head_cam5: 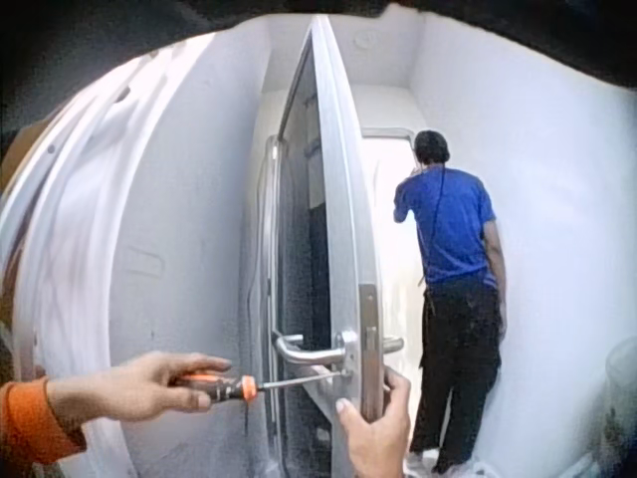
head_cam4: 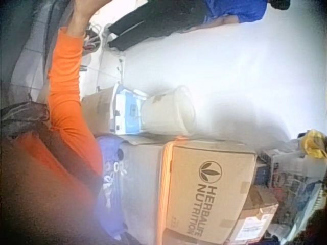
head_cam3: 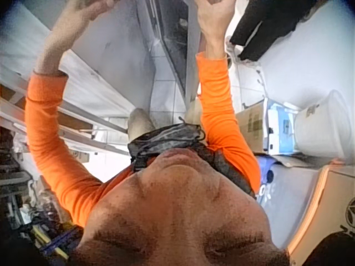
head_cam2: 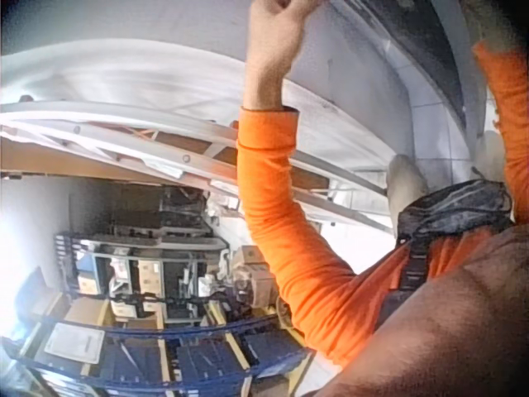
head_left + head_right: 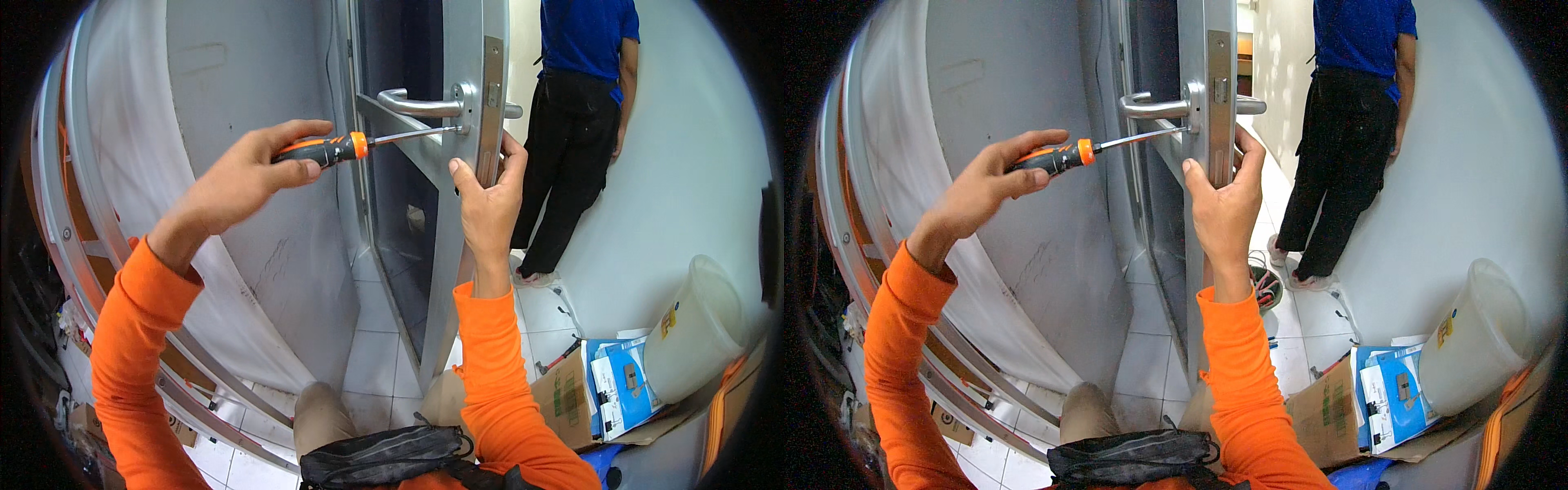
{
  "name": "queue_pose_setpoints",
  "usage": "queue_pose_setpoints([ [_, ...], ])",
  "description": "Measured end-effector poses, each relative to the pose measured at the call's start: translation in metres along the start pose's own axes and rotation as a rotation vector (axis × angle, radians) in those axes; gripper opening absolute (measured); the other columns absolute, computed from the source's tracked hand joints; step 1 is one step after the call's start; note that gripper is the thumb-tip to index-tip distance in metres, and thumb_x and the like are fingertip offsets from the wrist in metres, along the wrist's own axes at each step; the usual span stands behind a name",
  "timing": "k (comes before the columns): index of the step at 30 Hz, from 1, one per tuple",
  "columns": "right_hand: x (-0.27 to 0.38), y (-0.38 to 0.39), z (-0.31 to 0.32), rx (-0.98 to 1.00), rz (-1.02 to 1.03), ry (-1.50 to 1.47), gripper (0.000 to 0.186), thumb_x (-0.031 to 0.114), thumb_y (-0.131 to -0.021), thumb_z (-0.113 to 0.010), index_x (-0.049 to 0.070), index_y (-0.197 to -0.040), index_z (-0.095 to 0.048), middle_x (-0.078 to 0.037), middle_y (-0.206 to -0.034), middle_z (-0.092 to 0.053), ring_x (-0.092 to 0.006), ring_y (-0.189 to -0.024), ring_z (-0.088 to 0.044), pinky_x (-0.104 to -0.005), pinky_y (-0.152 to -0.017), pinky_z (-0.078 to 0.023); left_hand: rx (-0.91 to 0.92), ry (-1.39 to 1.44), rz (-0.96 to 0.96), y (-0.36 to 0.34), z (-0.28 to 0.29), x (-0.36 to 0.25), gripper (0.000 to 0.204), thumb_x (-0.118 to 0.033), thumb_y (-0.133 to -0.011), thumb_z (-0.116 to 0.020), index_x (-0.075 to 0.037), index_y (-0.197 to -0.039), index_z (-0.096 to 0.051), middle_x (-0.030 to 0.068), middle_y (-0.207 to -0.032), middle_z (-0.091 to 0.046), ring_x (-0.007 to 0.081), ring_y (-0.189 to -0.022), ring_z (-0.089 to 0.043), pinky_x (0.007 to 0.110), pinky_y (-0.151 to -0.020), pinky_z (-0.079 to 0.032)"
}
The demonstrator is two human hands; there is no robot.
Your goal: The person installs a door handle and lock assembly by fitting the hardware into the door, inserting components by hand, and securing the plate with a screwdriver.
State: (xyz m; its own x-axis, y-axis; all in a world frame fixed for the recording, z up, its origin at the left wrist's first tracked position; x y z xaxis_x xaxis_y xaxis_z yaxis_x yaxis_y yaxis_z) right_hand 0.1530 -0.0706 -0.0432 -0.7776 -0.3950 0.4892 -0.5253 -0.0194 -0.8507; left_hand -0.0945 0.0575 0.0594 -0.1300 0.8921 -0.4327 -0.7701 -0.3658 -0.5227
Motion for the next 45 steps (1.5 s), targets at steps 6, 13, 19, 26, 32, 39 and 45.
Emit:
queue_pose_setpoints([
  [6, -0.001, 0.000, 0.000, 0.029, -0.047, -0.058, 0.068, 0.024, -0.085, -0.075, 0.001, -0.141, -0.045, -0.020, -0.126, -0.059, -0.0266, -0.112, -0.064, -0.0391, -0.097, -0.052, 0.246, 0.610, 0.292, -0.010, -0.003, 0.011, 0.044, -0.035, -0.090, -0.080, -0.003, -0.118, -0.065, -0.0011, -0.080, -0.056, 0.0061, -0.065, -0.052, 0.021, -0.050, -0.043],
  [13, 0.004, 0.000, -0.001, 0.010, 0.004, 0.000, 0.061, 0.013, -0.086, -0.073, 0.000, -0.139, -0.044, -0.022, -0.127, -0.060, -0.0289, -0.110, -0.066, -0.0408, -0.097, -0.054, -0.382, -0.800, -0.653, -0.004, -0.009, -0.010, 0.039, 0.000, -0.086, -0.074, -0.007, -0.122, -0.061, 0.0051, -0.105, -0.066, 0.0157, -0.088, -0.065, 0.031, -0.078, -0.054],
  [19, 0.003, 0.001, 0.001, 0.025, 0.003, 0.008, 0.061, 0.012, -0.086, -0.072, 0.000, -0.139, -0.044, -0.023, -0.130, -0.057, -0.0305, -0.114, -0.064, -0.0421, -0.097, -0.054, 0.043, 0.076, -0.182, 0.001, 0.001, 0.004, 0.058, -0.017, -0.092, -0.072, -0.004, -0.145, -0.054, 0.0034, -0.094, -0.061, 0.0192, -0.086, -0.063, 0.034, -0.077, -0.051],
  [26, 0.007, 0.001, -0.002, -0.001, 0.013, -0.004, 0.061, 0.012, -0.086, -0.073, 0.000, -0.139, -0.045, -0.022, -0.123, -0.063, -0.0310, -0.108, -0.067, -0.0412, -0.094, -0.055, 0.232, 0.202, 0.234, -0.003, 0.001, 0.007, 0.050, -0.027, -0.088, -0.080, -0.005, -0.129, -0.061, 0.0044, -0.083, -0.062, 0.0166, -0.076, -0.063, 0.033, -0.070, -0.052],
  [32, 0.004, -0.001, 0.001, 0.016, -0.024, 0.008, 0.062, 0.014, -0.085, -0.074, 0.000, -0.138, -0.046, -0.022, -0.123, -0.063, -0.0301, -0.108, -0.068, -0.0409, -0.096, -0.055, -0.307, -0.479, -0.463, 0.011, -0.021, -0.016, 0.051, -0.007, -0.089, -0.074, -0.010, -0.137, -0.059, 0.0107, -0.103, -0.068, 0.0216, -0.084, -0.069, 0.032, -0.073, -0.055],
  [39, 0.000, 0.000, 0.003, 0.056, -0.005, -0.033, 0.063, 0.014, -0.085, -0.074, 0.001, -0.139, -0.045, -0.021, -0.129, -0.059, -0.0297, -0.112, -0.066, -0.0418, -0.098, -0.054, 0.165, 0.434, 0.215, -0.006, 0.000, 0.009, 0.054, -0.034, -0.094, -0.076, 0.001, -0.133, -0.062, 0.0027, -0.089, -0.064, 0.0055, -0.068, -0.051, 0.022, -0.059, -0.046],
  [45, -0.003, 0.000, 0.005, 0.082, 0.000, -0.047, 0.065, 0.014, -0.084, -0.074, 0.003, -0.141, -0.043, -0.019, -0.130, -0.057, -0.0299, -0.118, -0.062, -0.0416, -0.102, -0.051, 0.055, -0.112, 0.046, -0.007, -0.003, -0.001, 0.040, -0.021, -0.091, -0.079, -0.005, -0.125, -0.065, 0.0024, -0.087, -0.066, 0.0086, -0.068, -0.058, 0.024, -0.055, -0.048],
])
Point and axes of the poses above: each hand's wrist, its own y-axis away from the middle knuckle, its own z-axis out of the back of the hand, x = y × z, the point moved 2 cm from there along -y, towards the middle knuckle
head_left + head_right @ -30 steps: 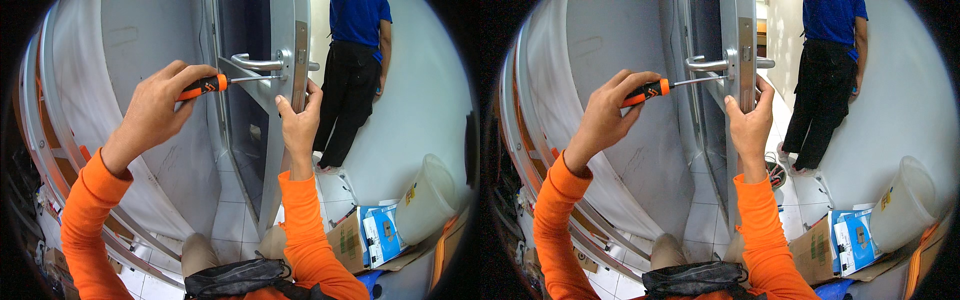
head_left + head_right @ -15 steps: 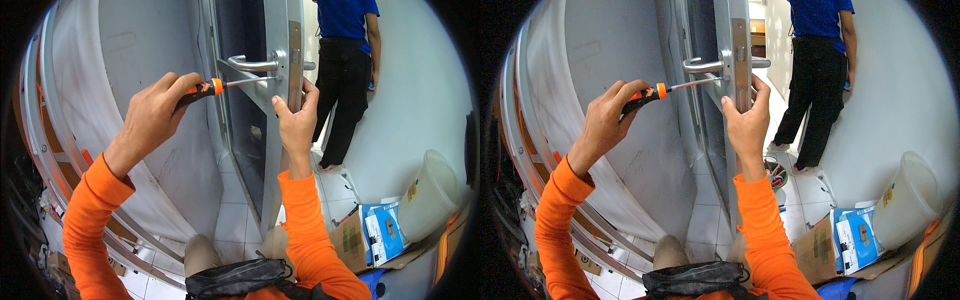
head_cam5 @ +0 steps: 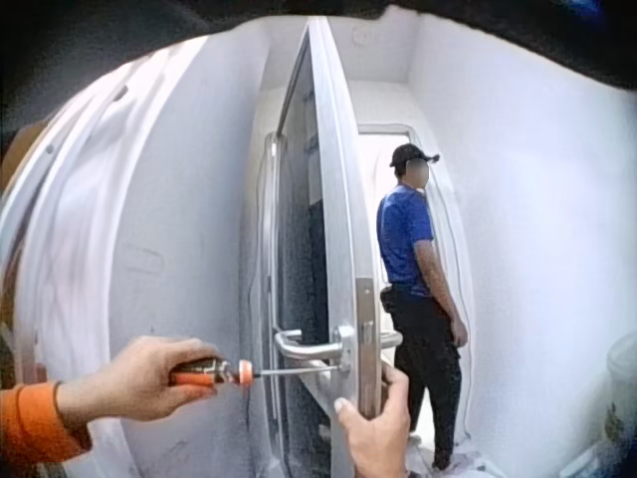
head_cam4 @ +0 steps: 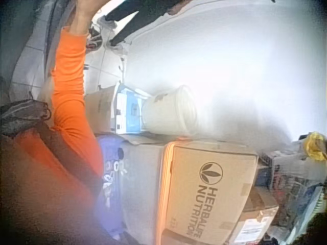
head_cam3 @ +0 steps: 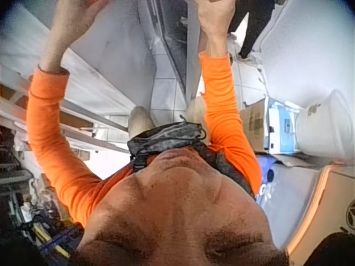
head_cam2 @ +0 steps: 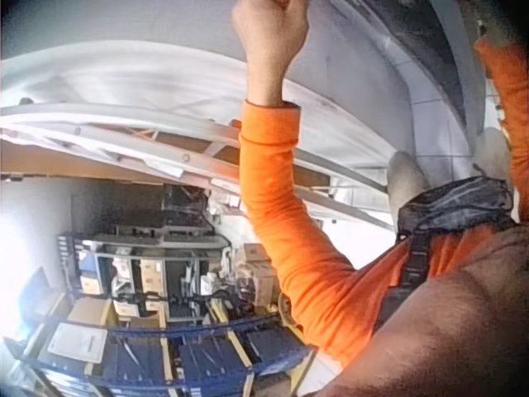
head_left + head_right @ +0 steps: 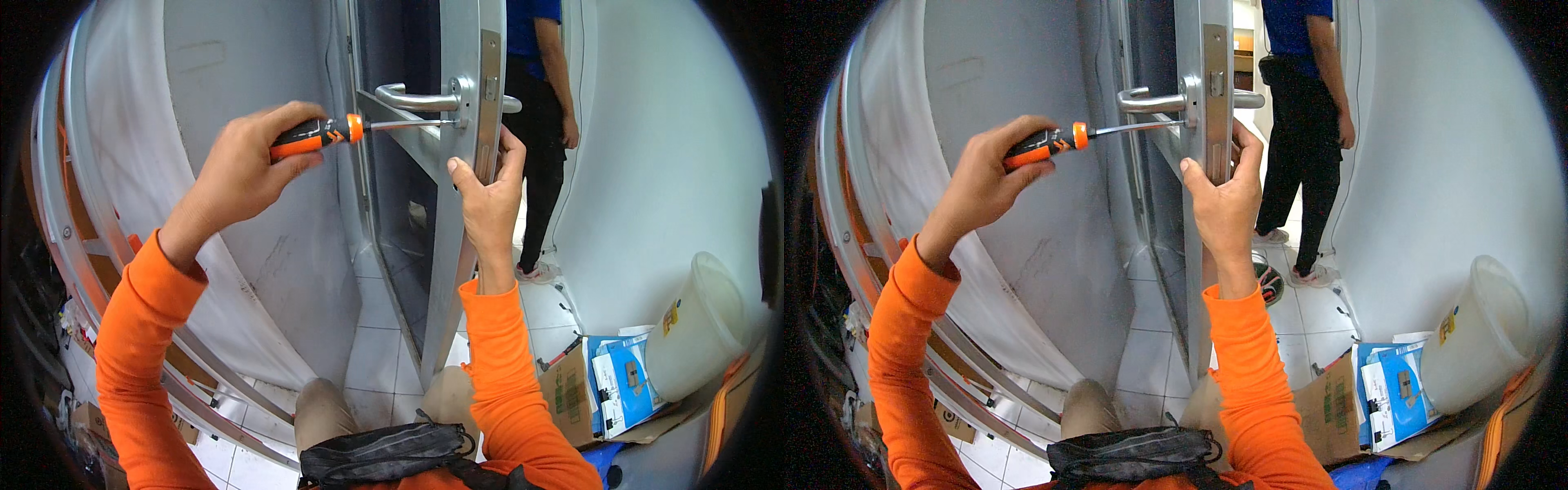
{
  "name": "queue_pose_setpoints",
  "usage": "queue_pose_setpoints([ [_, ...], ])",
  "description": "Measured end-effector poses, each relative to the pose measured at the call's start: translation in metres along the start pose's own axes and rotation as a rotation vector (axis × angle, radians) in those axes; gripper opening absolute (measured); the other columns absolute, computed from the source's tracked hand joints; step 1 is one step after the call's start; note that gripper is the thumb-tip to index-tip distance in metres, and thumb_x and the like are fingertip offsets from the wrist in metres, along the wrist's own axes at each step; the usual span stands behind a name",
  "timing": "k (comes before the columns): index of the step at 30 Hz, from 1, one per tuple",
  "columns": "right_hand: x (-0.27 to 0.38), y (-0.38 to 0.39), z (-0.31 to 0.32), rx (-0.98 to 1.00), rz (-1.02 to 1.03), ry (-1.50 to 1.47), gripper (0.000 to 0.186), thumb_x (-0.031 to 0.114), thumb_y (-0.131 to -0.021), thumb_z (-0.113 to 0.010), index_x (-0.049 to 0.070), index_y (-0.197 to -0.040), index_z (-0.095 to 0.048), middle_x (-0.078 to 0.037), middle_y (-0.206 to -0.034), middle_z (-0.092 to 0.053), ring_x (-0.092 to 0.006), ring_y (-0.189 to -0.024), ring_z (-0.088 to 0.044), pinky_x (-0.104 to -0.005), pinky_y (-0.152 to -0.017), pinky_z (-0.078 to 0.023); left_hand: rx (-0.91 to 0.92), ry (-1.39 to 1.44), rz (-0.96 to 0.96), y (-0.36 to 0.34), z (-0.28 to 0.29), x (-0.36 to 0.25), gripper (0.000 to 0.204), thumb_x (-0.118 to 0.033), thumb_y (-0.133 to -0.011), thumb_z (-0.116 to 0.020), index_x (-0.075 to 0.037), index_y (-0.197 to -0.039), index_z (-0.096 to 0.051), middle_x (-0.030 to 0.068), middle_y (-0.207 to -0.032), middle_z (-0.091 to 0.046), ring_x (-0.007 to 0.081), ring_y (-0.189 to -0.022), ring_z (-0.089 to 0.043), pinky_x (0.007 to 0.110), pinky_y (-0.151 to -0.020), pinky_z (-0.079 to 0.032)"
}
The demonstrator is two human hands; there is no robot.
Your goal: The person installs a door handle and lock assembly by fitting the hardware into the door, inserting components by hand, and securing the plate with a screwdriver.
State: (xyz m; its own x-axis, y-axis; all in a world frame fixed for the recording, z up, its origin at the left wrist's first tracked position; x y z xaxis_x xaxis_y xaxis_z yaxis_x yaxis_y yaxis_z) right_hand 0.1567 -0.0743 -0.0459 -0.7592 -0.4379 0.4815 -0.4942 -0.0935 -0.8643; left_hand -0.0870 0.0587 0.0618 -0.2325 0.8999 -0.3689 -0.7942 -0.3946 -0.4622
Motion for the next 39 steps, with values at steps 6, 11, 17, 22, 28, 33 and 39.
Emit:
queue_pose_setpoints([
  [6, -0.005, -0.002, 0.001, 0.003, -0.013, -0.073, 0.064, 0.012, -0.084, -0.073, 0.002, -0.141, -0.043, -0.017, -0.129, -0.056, -0.0270, -0.117, -0.061, -0.0412, -0.102, -0.050, -0.363, -0.249, -0.434, 0.011, -0.013, -0.008, 0.047, -0.018, -0.090, -0.076, -0.009, -0.134, -0.063, 0.0061, -0.097, -0.067, 0.0180, -0.088, -0.067, 0.028, -0.070, -0.051],
  [11, -0.001, 0.000, -0.002, -0.010, -0.003, -0.078, 0.064, 0.011, -0.084, -0.073, 0.001, -0.140, -0.044, -0.017, -0.128, -0.057, -0.0263, -0.115, -0.061, -0.0399, -0.101, -0.049, 0.010, 0.686, 0.068, -0.002, 0.005, 0.020, 0.055, -0.036, -0.097, -0.073, -0.003, -0.139, -0.060, 0.0028, -0.094, -0.065, 0.0035, -0.073, -0.050, 0.019, -0.062, -0.045],
  [17, -0.001, -0.001, -0.001, -0.003, -0.024, -0.070, 0.064, 0.010, -0.084, -0.074, 0.001, -0.140, -0.044, -0.017, -0.127, -0.058, -0.0256, -0.114, -0.061, -0.0398, -0.100, -0.049, 0.001, 0.316, -0.025, -0.006, 0.007, 0.013, 0.041, -0.021, -0.092, -0.077, -0.004, -0.128, -0.065, 0.0030, -0.091, -0.067, 0.0108, -0.075, -0.059, 0.025, -0.065, -0.050],
  [22, -0.010, -0.003, 0.006, 0.089, -0.075, -0.224, 0.066, 0.018, -0.088, -0.074, 0.001, -0.143, -0.043, -0.018, -0.129, -0.058, -0.0255, -0.117, -0.060, -0.0394, -0.101, -0.049, -0.412, -0.470, -0.611, 0.007, -0.001, -0.004, 0.057, 0.000, -0.079, -0.081, -0.015, -0.132, -0.066, 0.0097, -0.104, -0.067, 0.0238, -0.085, -0.066, 0.035, -0.078, -0.053],
  [28, -0.022, -0.002, 0.011, 0.126, -0.031, -0.406, 0.073, 0.058, -0.105, -0.037, 0.001, -0.150, -0.039, -0.017, -0.139, -0.054, -0.0243, -0.131, -0.055, -0.0376, -0.112, -0.041, -0.051, 0.117, -0.158, 0.005, 0.005, 0.006, 0.064, -0.055, -0.092, -0.071, -0.003, -0.128, -0.065, 0.0032, -0.097, -0.063, 0.0161, -0.082, -0.060, 0.030, -0.070, -0.047],
  [33, -0.032, -0.002, 0.009, 0.168, -0.034, -0.353, 0.082, 0.067, -0.102, -0.029, 0.004, -0.155, -0.034, -0.019, -0.150, -0.047, -0.0281, -0.144, -0.044, -0.0434, -0.121, -0.032, -0.227, -0.104, -0.331, 0.004, -0.005, 0.008, 0.036, -0.022, -0.090, -0.079, -0.003, -0.119, -0.067, 0.0015, -0.089, -0.063, 0.0136, -0.076, -0.058, 0.030, -0.068, -0.048],
  [39, -0.037, -0.001, 0.008, 0.134, 0.027, -0.375, 0.077, 0.061, -0.102, -0.042, 0.003, -0.152, -0.036, -0.017, -0.146, -0.048, -0.0278, -0.139, -0.047, -0.0417, -0.118, -0.035, -0.184, 0.049, -0.251, 0.008, -0.013, -0.001, 0.030, -0.012, -0.088, -0.078, -0.002, -0.115, -0.069, -0.0003, -0.078, -0.057, 0.0129, -0.075, -0.055, 0.029, -0.073, -0.046],
])
Point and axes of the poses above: each hand's wrist, its own y-axis away from the middle knuckle, its own z-axis out of the back of the hand, x = y × z, the point moved 2 cm from there along -y, towards the middle knuckle
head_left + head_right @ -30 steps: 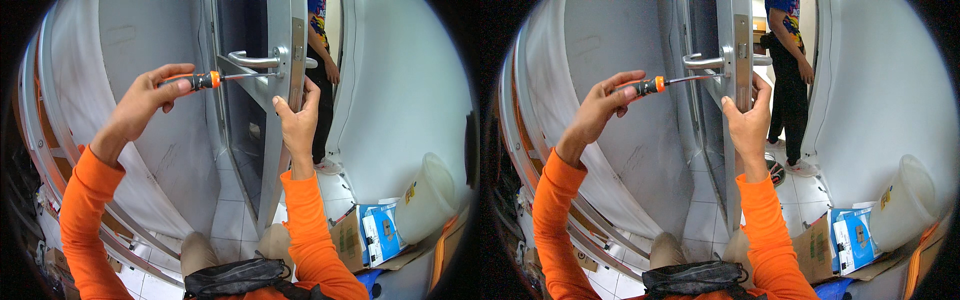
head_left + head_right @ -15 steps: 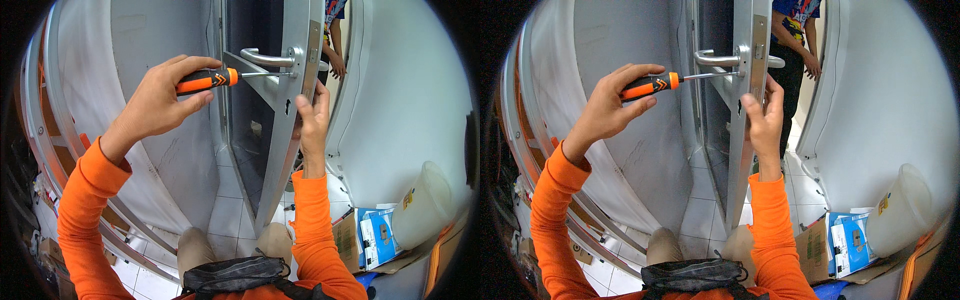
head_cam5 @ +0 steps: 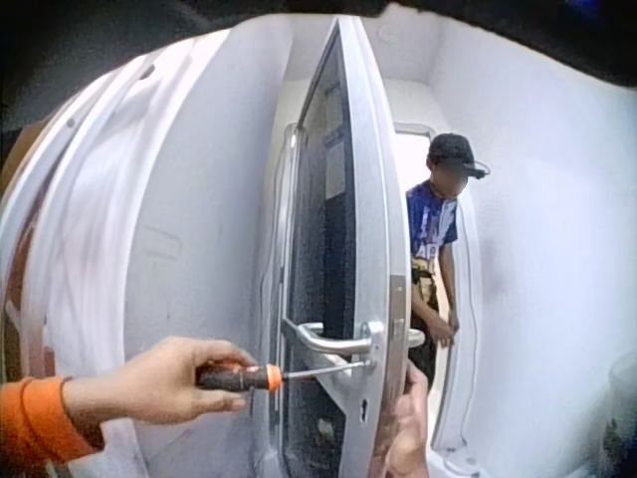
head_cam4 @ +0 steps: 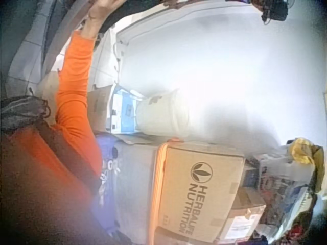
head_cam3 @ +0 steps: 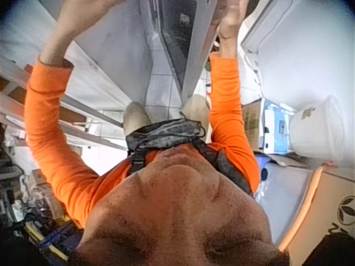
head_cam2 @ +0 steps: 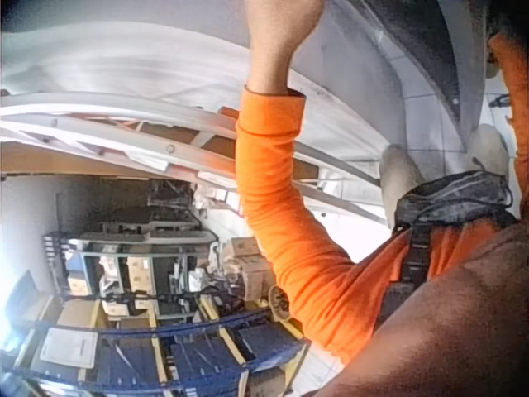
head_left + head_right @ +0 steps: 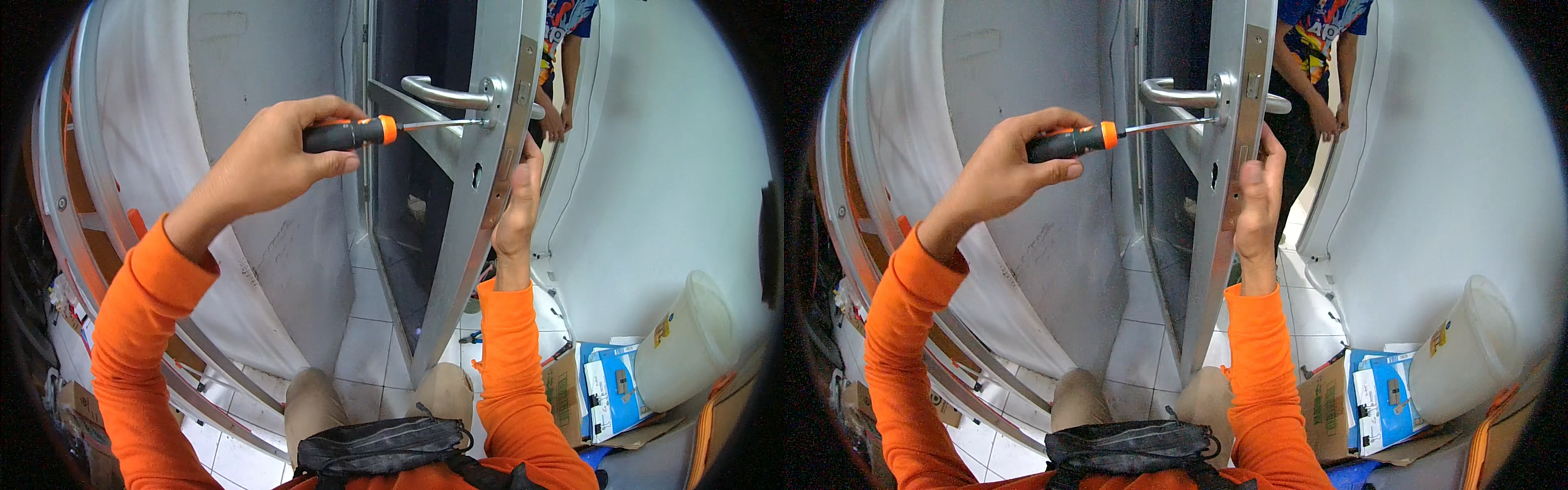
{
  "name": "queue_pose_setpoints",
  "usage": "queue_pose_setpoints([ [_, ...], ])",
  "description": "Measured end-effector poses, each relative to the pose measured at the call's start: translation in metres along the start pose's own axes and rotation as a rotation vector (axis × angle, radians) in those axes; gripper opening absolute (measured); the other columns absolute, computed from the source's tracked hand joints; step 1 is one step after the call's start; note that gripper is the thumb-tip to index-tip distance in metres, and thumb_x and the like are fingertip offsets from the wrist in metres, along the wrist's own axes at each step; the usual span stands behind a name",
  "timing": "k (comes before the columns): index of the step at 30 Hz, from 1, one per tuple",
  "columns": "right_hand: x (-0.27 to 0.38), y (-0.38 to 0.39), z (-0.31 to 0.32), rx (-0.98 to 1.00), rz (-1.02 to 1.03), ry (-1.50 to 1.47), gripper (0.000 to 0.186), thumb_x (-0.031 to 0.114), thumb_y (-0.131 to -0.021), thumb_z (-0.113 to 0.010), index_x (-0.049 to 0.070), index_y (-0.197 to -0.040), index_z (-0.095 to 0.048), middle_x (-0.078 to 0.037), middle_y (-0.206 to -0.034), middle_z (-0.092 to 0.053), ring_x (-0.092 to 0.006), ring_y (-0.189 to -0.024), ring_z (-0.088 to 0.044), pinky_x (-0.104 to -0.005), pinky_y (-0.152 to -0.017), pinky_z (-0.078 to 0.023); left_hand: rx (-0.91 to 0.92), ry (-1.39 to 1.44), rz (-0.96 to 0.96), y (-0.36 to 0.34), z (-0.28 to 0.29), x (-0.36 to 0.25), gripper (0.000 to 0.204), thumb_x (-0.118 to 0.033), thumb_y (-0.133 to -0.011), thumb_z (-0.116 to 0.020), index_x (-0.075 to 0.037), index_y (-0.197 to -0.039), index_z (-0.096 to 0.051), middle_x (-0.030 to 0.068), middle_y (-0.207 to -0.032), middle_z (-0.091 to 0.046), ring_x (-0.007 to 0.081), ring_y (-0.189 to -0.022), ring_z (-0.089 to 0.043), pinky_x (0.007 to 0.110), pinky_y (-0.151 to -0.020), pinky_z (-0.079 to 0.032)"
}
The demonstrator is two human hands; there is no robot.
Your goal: The person installs a door handle and lock assembly by fitting the hardware into the door, inserting components by hand, and securing the plate with a screwdriver.
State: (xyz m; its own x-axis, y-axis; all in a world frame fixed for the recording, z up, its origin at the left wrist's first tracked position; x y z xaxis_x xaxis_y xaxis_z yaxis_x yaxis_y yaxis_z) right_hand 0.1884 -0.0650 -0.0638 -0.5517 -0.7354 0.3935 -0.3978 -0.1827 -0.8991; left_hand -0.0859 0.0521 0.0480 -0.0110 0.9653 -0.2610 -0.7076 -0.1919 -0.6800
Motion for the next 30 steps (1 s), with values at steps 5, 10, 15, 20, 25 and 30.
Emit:
queue_pose_setpoints([
  [5, 0.022, 0.003, -0.016, 0.071, -0.036, 0.202, 0.090, 0.014, -0.083, -0.072, 0.002, -0.157, -0.022, -0.024, -0.149, -0.042, -0.0324, -0.142, -0.044, -0.0428, -0.121, -0.031, 0.276, 0.037, 0.331, -0.009, 0.008, -0.005, 0.033, -0.014, -0.090, -0.077, 0.000, -0.118, -0.069, 0.0016, -0.082, -0.058, 0.0127, -0.075, -0.053, 0.029, -0.073, -0.045],
  [10, 0.015, 0.004, -0.010, 0.062, -0.074, 0.251, 0.091, 0.010, -0.083, -0.070, 0.002, -0.158, -0.019, -0.024, -0.153, -0.037, -0.0340, -0.143, -0.041, -0.0440, -0.122, -0.029, -0.067, -0.332, -0.268, -0.006, 0.002, -0.004, 0.035, -0.011, -0.088, -0.076, -0.005, -0.121, -0.069, 0.0047, -0.090, -0.066, 0.0209, -0.074, -0.057, 0.033, -0.070, -0.047],
  [15, 0.014, 0.004, -0.011, 0.061, -0.035, 0.254, 0.090, 0.007, -0.083, -0.068, 0.003, -0.158, -0.019, -0.024, -0.154, -0.036, -0.0336, -0.144, -0.040, -0.0452, -0.122, -0.028, -0.315, -0.821, -0.573, 0.002, -0.008, 0.000, 0.041, -0.007, -0.082, -0.078, -0.010, -0.122, -0.070, 0.0064, -0.104, -0.070, 0.0254, -0.089, -0.063, 0.037, -0.074, -0.052],
  [20, 0.016, 0.005, -0.014, 0.056, -0.052, 0.201, 0.090, 0.007, -0.082, -0.068, 0.003, -0.157, -0.020, -0.024, -0.152, -0.038, -0.0334, -0.142, -0.041, -0.0458, -0.121, -0.029, -0.261, -0.549, -0.354, -0.002, -0.011, 0.001, 0.041, -0.010, -0.081, -0.081, -0.007, -0.121, -0.070, 0.0045, -0.097, -0.069, 0.0231, -0.081, -0.063, 0.035, -0.071, -0.052],
  [25, 0.013, 0.004, -0.011, 0.055, -0.029, 0.239, 0.088, 0.004, -0.082, -0.067, 0.003, -0.157, -0.021, -0.022, -0.152, -0.039, -0.0325, -0.142, -0.042, -0.0451, -0.121, -0.031, 0.060, -0.110, -0.001, -0.014, -0.010, 0.006, 0.036, -0.024, -0.089, -0.081, -0.002, -0.116, -0.071, 0.0060, -0.082, -0.065, 0.0123, -0.072, -0.057, 0.030, -0.067, -0.048],
  [30, 0.019, 0.004, -0.018, 0.061, -0.020, 0.223, 0.087, 0.002, -0.082, -0.065, 0.004, -0.157, -0.021, -0.021, -0.152, -0.038, -0.0321, -0.142, -0.042, -0.0449, -0.120, -0.032, 0.010, -0.198, -0.148, -0.020, -0.001, 0.015, 0.032, -0.018, -0.088, -0.080, -0.005, -0.116, -0.074, 0.0051, -0.086, -0.068, 0.0142, -0.069, -0.058, 0.031, -0.063, -0.048],
])
Point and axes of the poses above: each hand's wrist, its own y-axis away from the middle knuckle, its own z-axis out of the back of the hand, x = y × z, the point moved 2 cm from there along -y, towards the middle knuckle
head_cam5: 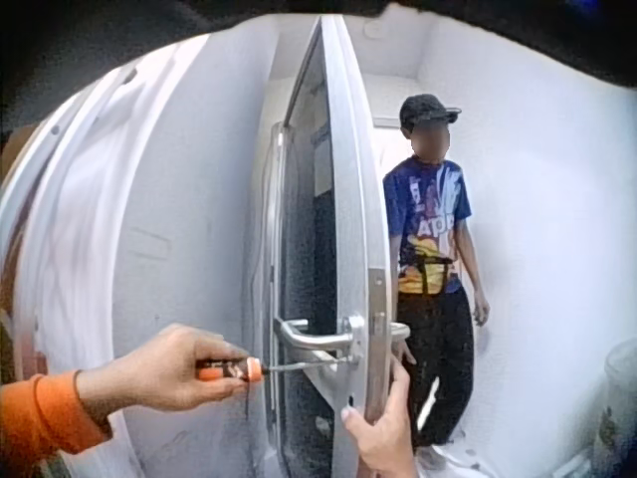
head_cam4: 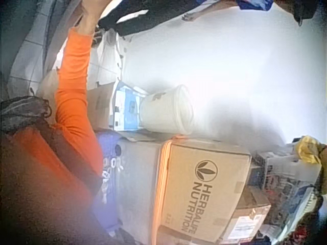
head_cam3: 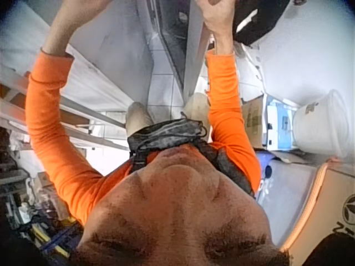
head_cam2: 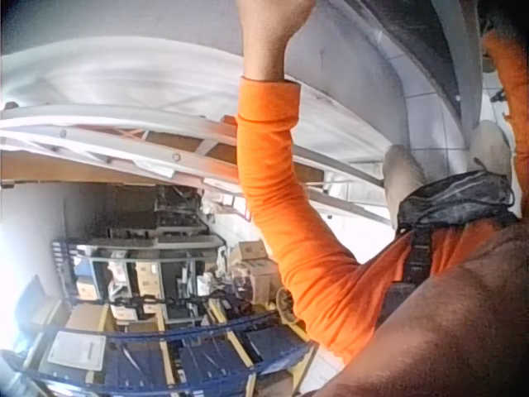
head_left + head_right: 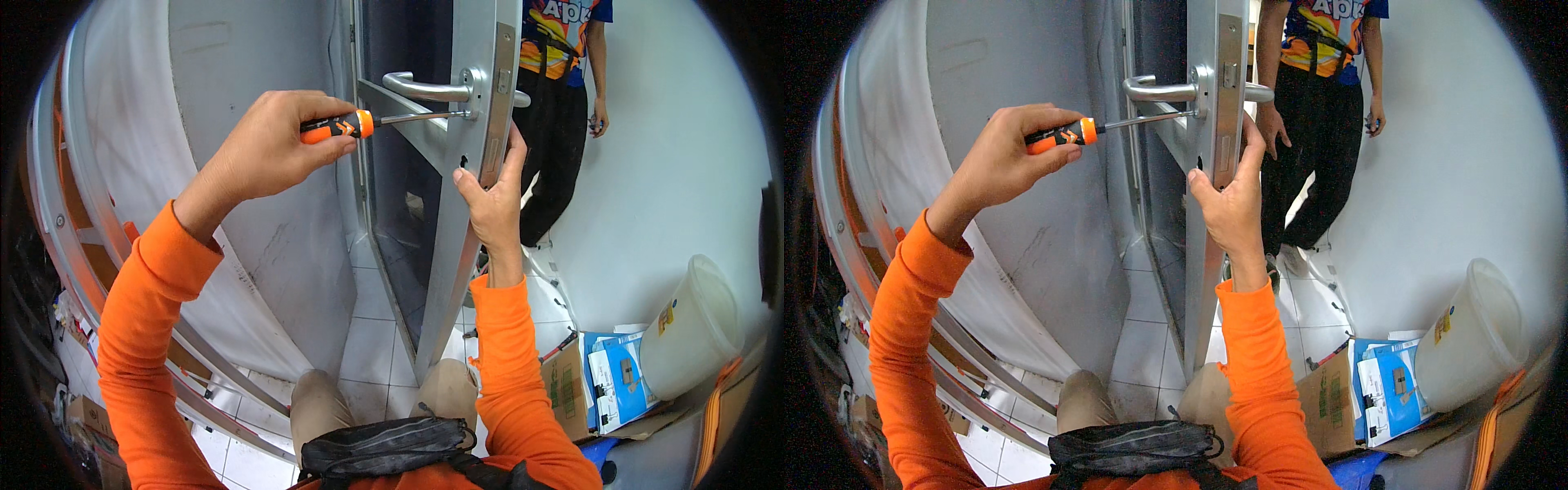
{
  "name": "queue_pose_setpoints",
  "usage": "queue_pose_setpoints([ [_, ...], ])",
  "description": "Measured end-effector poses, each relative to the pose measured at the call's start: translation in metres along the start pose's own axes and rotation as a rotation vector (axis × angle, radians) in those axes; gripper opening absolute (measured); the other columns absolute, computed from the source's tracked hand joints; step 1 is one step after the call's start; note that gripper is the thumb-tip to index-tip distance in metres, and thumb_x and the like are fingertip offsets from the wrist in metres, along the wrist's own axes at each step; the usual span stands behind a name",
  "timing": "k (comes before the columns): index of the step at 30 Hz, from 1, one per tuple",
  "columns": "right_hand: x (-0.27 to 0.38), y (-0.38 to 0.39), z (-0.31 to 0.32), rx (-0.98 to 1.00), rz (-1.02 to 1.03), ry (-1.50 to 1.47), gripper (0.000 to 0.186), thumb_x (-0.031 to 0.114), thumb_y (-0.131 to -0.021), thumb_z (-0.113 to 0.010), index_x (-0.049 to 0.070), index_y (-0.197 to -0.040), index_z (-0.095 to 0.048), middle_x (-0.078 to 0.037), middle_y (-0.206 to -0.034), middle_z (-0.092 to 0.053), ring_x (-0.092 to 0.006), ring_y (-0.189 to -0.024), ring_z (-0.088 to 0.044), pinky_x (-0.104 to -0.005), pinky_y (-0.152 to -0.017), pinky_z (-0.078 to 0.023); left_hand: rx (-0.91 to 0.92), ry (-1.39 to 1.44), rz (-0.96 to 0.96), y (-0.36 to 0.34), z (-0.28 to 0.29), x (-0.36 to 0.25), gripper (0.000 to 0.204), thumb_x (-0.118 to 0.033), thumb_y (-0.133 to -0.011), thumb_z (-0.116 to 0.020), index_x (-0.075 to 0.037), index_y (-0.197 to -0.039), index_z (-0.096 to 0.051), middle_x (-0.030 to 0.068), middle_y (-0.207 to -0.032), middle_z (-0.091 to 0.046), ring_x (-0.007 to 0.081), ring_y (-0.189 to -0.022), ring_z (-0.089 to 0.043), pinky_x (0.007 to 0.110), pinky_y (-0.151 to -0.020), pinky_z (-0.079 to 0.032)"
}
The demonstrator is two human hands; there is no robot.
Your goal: The person installs a door handle and lock assembly by fitting the hardware into the door, inserting components by hand, and securing the plate with a screwdriver.
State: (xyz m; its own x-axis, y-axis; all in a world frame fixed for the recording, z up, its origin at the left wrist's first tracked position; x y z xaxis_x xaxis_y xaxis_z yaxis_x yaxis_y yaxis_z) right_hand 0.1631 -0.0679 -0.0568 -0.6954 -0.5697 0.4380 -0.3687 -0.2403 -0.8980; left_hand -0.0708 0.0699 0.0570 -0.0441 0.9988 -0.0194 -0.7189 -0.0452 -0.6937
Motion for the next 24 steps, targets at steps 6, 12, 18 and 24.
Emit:
queue_pose_setpoints([
  [6, -0.002, 0.000, -0.003, -0.014, -0.008, 0.050, 0.087, 0.003, -0.081, -0.066, 0.003, -0.156, -0.023, -0.022, -0.152, -0.039, -0.0312, -0.142, -0.042, -0.0435, -0.120, -0.032, -0.357, -0.583, -0.476, 0.011, -0.009, 0.001, 0.044, -0.016, -0.084, -0.081, -0.016, -0.127, -0.073, -0.0016, -0.092, -0.070, 0.0149, -0.065, -0.059, 0.032, -0.057, -0.050],
  [12, -0.002, 0.001, -0.006, 0.029, 0.023, 0.019, 0.085, 0.007, -0.083, -0.068, 0.001, -0.156, -0.024, -0.022, -0.151, -0.040, -0.0317, -0.141, -0.043, -0.0422, -0.120, -0.032, -0.616, -0.857, -0.582, 0.007, 0.006, 0.017, 0.031, -0.020, -0.086, -0.079, -0.023, -0.117, -0.075, -0.0049, -0.099, -0.067, 0.0129, -0.073, -0.060, 0.030, -0.065, -0.048],
  [18, -0.003, 0.004, -0.010, 0.012, 0.016, 0.118, 0.085, 0.010, -0.087, -0.066, 0.001, -0.158, -0.020, -0.026, -0.154, -0.036, -0.0383, -0.145, -0.040, -0.0460, -0.122, -0.030, -0.559, 0.199, 0.206, 0.000, -0.022, 0.038, 0.027, -0.019, -0.095, -0.075, -0.012, -0.120, -0.072, -0.0036, -0.091, -0.066, 0.0049, -0.078, -0.056, 0.024, -0.066, -0.046],
  [24, 0.021, -0.003, 0.026, 0.097, 0.092, 0.148, 0.083, 0.061, -0.096, -0.061, -0.004, -0.146, -0.048, -0.024, -0.146, -0.048, -0.0358, -0.131, -0.053, -0.0417, -0.098, -0.052, -0.356, 0.700, 0.157, -0.038, -0.044, -0.011, 0.032, -0.027, -0.098, -0.072, -0.011, -0.125, -0.069, -0.0001, -0.095, -0.069, 0.0095, -0.080, -0.064, 0.026, -0.072, -0.053],
])
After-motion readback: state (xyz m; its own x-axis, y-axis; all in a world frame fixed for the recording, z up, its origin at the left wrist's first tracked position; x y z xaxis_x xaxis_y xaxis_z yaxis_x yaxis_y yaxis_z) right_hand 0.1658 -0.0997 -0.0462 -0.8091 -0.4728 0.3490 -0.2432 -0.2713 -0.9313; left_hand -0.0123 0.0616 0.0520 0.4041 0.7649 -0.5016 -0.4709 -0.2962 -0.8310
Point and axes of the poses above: each hand's wrist, its own y-axis away from the middle knuckle, its own z-axis out of the back of the hand, x = y × z, the point moved 2 cm from there along -y, towards the middle knuckle
